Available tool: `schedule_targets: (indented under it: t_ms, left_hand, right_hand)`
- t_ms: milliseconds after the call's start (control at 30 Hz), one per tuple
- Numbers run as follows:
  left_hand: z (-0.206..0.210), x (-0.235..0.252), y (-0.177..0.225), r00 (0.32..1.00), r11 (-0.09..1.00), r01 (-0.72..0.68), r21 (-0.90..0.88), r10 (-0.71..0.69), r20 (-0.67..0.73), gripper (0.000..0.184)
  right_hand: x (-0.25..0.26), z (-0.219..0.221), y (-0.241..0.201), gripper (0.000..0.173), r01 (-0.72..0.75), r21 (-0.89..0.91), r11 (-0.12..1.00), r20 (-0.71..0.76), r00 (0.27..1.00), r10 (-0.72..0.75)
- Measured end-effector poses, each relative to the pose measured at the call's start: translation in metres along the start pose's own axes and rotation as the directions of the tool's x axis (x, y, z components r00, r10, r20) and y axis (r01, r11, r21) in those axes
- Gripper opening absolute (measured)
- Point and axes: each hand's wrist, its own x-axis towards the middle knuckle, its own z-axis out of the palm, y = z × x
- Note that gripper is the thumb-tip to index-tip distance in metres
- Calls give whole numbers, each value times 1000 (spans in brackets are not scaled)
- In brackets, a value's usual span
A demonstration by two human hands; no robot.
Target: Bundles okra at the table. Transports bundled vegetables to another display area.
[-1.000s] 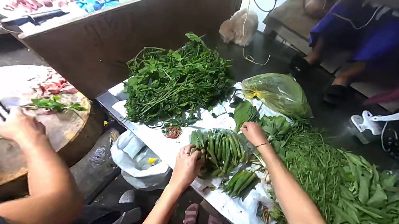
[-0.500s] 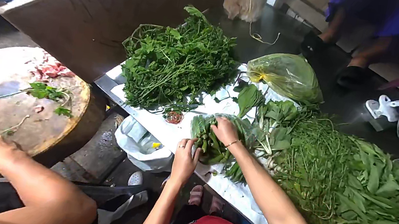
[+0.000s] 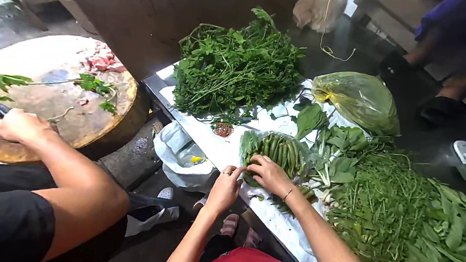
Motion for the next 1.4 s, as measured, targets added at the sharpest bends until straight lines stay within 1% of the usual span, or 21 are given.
schedule_targets:
  t_ms: [67,167,233,267,300,367,433,500,533,600,700,733,800,900,967,1033,1067,1133,1233,1300,1400]
  left_hand:
    - [1,4,2,1000,1000,-22,0,22,-5,41]
    - [-2,4,6,996,998,-35,-48,31,-85,41]
    - [-6,-1,15,988,995,-60,-82,48,-145,42]
    - [-7,-4,22,983,990,-91,-104,73,-171,45]
    - [-8,-7,29,977,983,-131,-130,105,-186,49]
    - [-7,-13,45,969,960,-204,-190,171,-177,56]
    - [-2,-18,53,967,941,-240,-241,209,-144,46]
    - [1,-23,48,985,928,-158,-337,125,-118,32]
    - [0,-24,41,994,898,-80,-432,41,-98,31]
    - [-5,-27,26,990,719,73,-691,-134,-35,29]
    - [-19,-30,10,964,322,190,-928,-239,114,28]
    - [-22,-31,6,962,232,192,-954,-234,137,30]
    - [-28,-30,1,968,153,167,-974,-215,133,35]
    - [-34,-27,4,978,145,131,-981,-179,104,37]
    - [-38,-24,7,990,188,101,-977,-121,78,39]
    - [-41,-20,14,995,235,83,-969,-66,69,41]
    - [-42,-18,18,996,248,82,-965,-36,76,41]
    - [-44,-14,31,994,256,96,-962,33,108,42]
    - [-42,-10,56,980,259,155,-953,80,181,37]
    - [-37,-6,67,969,270,193,-943,96,226,31]
    - [-26,-2,67,952,247,227,-942,148,268,34]
  right_hand:
    - [-10,6,10,24,26,34,999,-227,974,-17]
    - [-38,-16,8,22,26,192,981,-561,823,88]
    - [-58,-34,-3,21,41,274,961,-676,719,162]
    - [-66,-40,-12,22,42,307,951,-694,693,193]
    - [-70,-44,-24,22,33,342,939,-682,696,224]
    - [-69,-44,-49,22,20,439,898,-587,763,269]
    - [-61,-34,-63,23,15,558,830,-450,846,287]
    - [-48,-21,-61,24,-10,600,800,-413,852,321]
    - [-40,-13,-53,23,-48,549,834,-433,837,334]
    - [-25,5,-31,26,-141,330,934,-404,873,274]
    - [-5,31,-11,36,-74,45,996,-219,972,82]
    - [0,37,-8,35,-27,-2,1000,-191,981,26]
    - [6,42,0,28,51,-52,997,-214,975,-61]
    - [1,26,7,24,90,-6,996,-392,916,-85]
    - [-10,-4,-2,24,106,115,988,-540,842,-27]
    - [-26,-42,-22,26,132,230,964,-582,813,28]
    - [-33,-60,-34,26,134,293,947,-547,835,51]
    - [-44,-84,-56,26,77,419,905,-383,918,99]
    - [-45,-90,-68,24,-55,538,841,-151,975,160]
    - [-44,-86,-67,24,-104,560,822,-120,971,205]
    - [-44,-81,-59,24,-141,569,810,-137,955,263]
